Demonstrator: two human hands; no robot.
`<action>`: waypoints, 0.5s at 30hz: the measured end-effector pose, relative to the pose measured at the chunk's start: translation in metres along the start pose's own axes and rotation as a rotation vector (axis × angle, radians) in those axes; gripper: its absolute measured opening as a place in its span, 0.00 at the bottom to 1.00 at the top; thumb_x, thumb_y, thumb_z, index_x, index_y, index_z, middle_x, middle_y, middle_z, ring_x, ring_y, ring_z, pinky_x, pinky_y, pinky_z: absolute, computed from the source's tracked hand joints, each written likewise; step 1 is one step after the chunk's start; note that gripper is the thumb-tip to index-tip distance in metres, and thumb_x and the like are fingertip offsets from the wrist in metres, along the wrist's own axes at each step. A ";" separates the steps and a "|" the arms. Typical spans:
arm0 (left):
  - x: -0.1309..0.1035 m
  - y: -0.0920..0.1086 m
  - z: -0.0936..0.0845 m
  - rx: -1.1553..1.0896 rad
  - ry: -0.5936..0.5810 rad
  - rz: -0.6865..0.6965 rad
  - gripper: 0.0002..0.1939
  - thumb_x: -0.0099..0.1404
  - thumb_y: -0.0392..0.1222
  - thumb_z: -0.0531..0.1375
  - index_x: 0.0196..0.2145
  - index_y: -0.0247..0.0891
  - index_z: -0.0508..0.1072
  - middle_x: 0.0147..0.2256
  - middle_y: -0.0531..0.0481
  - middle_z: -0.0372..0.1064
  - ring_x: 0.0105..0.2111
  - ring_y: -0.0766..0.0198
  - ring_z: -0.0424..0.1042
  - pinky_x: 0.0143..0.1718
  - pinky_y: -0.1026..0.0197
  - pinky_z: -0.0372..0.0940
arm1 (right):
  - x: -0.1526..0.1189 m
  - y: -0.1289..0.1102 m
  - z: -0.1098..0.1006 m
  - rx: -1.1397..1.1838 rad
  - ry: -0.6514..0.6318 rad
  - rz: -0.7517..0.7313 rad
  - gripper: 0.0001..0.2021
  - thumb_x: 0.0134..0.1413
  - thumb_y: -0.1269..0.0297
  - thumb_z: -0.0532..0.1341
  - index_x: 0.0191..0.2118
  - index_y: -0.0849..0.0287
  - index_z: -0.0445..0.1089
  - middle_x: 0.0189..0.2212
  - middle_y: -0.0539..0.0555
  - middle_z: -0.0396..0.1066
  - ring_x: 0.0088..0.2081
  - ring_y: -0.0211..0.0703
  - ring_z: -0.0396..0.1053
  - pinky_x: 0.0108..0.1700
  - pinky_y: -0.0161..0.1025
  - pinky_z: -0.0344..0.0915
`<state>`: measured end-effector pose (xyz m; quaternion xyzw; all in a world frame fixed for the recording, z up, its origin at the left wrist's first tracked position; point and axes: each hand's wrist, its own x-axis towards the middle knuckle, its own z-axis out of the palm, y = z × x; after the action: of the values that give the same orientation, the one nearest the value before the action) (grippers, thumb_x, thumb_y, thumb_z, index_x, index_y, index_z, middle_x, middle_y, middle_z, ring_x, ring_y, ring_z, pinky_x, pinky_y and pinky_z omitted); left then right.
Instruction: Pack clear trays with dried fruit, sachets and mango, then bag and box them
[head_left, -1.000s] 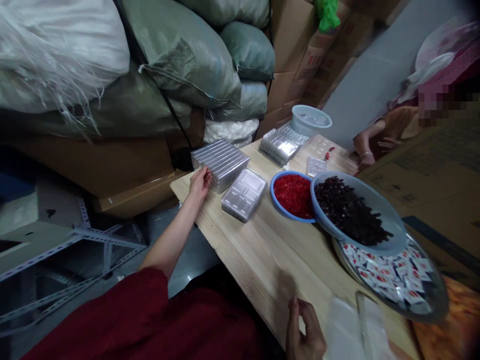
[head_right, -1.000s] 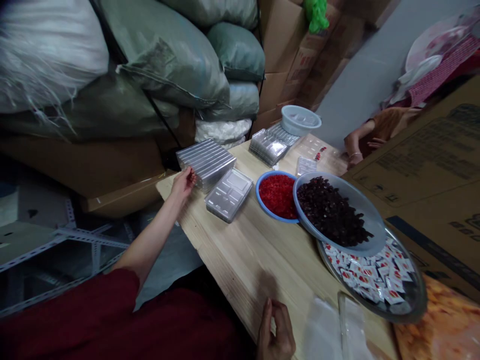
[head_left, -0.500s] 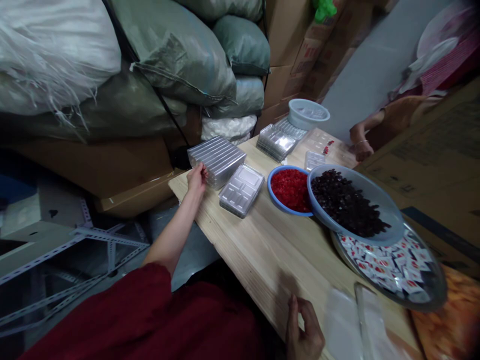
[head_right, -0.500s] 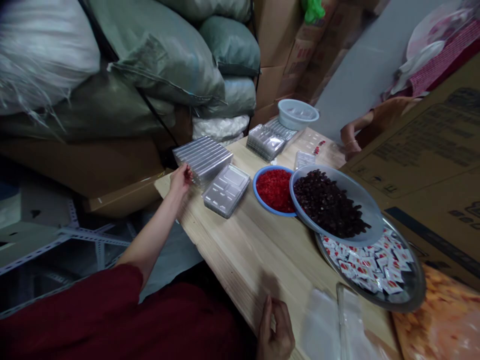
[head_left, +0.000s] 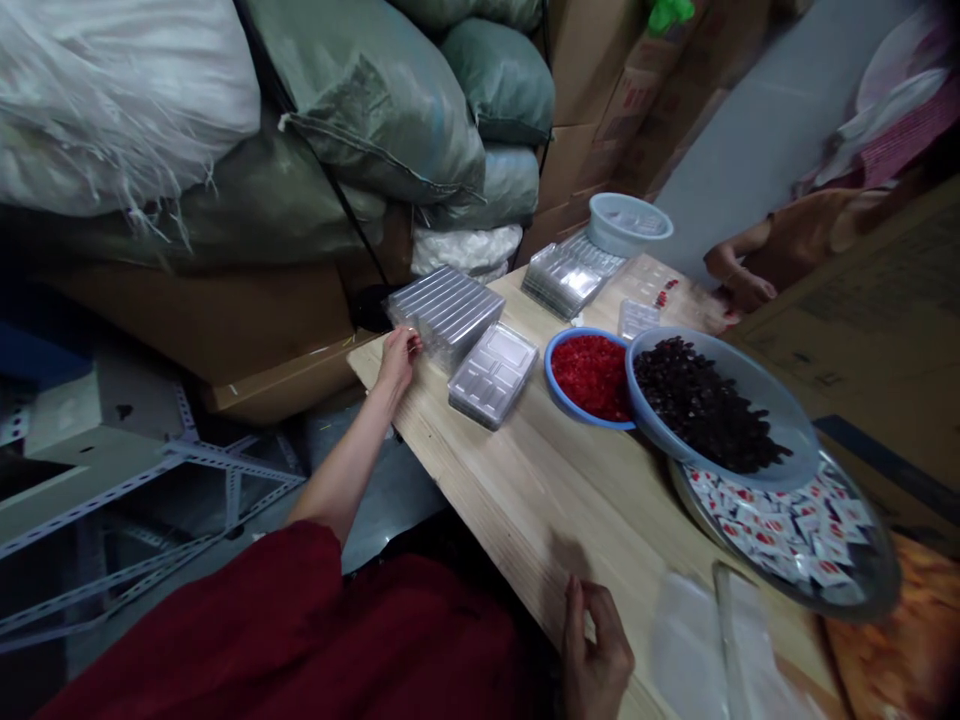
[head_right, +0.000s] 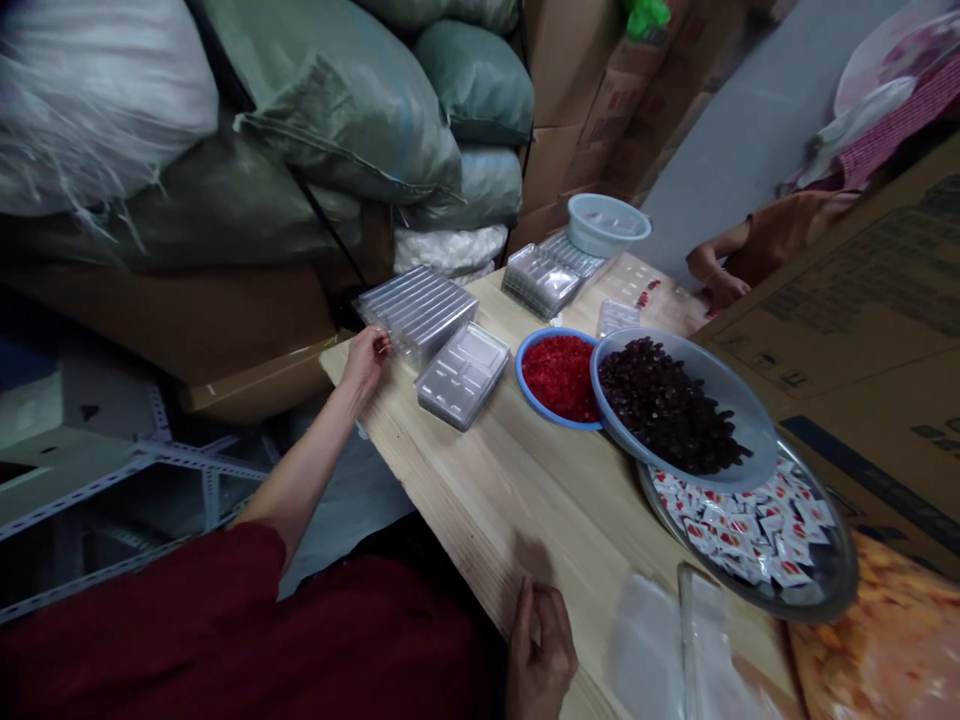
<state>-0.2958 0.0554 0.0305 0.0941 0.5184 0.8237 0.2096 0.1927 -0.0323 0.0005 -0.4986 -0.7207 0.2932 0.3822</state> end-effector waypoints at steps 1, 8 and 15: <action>-0.006 0.003 -0.004 -0.018 0.017 0.023 0.06 0.54 0.37 0.61 0.24 0.37 0.66 0.23 0.57 0.61 0.23 0.73 0.61 0.26 0.71 0.59 | -0.001 0.001 -0.001 0.008 -0.003 0.009 0.18 0.65 0.49 0.60 0.35 0.59 0.75 0.32 0.56 0.74 0.34 0.44 0.73 0.39 0.36 0.67; -0.102 0.059 0.004 -0.056 -0.238 0.377 0.08 0.63 0.42 0.63 0.28 0.39 0.70 0.29 0.52 0.65 0.32 0.66 0.67 0.38 0.63 0.66 | 0.011 -0.020 0.006 0.270 -0.012 0.374 0.20 0.61 0.46 0.63 0.32 0.59 0.76 0.34 0.56 0.77 0.41 0.47 0.74 0.48 0.40 0.68; -0.250 0.019 0.028 0.130 -0.954 -0.183 0.10 0.71 0.44 0.58 0.32 0.39 0.72 0.31 0.50 0.69 0.33 0.63 0.70 0.42 0.57 0.65 | 0.056 -0.086 0.035 0.969 -0.062 0.540 0.37 0.61 0.45 0.63 0.71 0.44 0.52 0.55 0.57 0.72 0.43 0.43 0.76 0.48 0.46 0.72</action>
<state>-0.0666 -0.0398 0.0753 0.4281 0.4211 0.6327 0.4889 0.1089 -0.0096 0.0649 -0.4240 -0.3610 0.6932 0.4576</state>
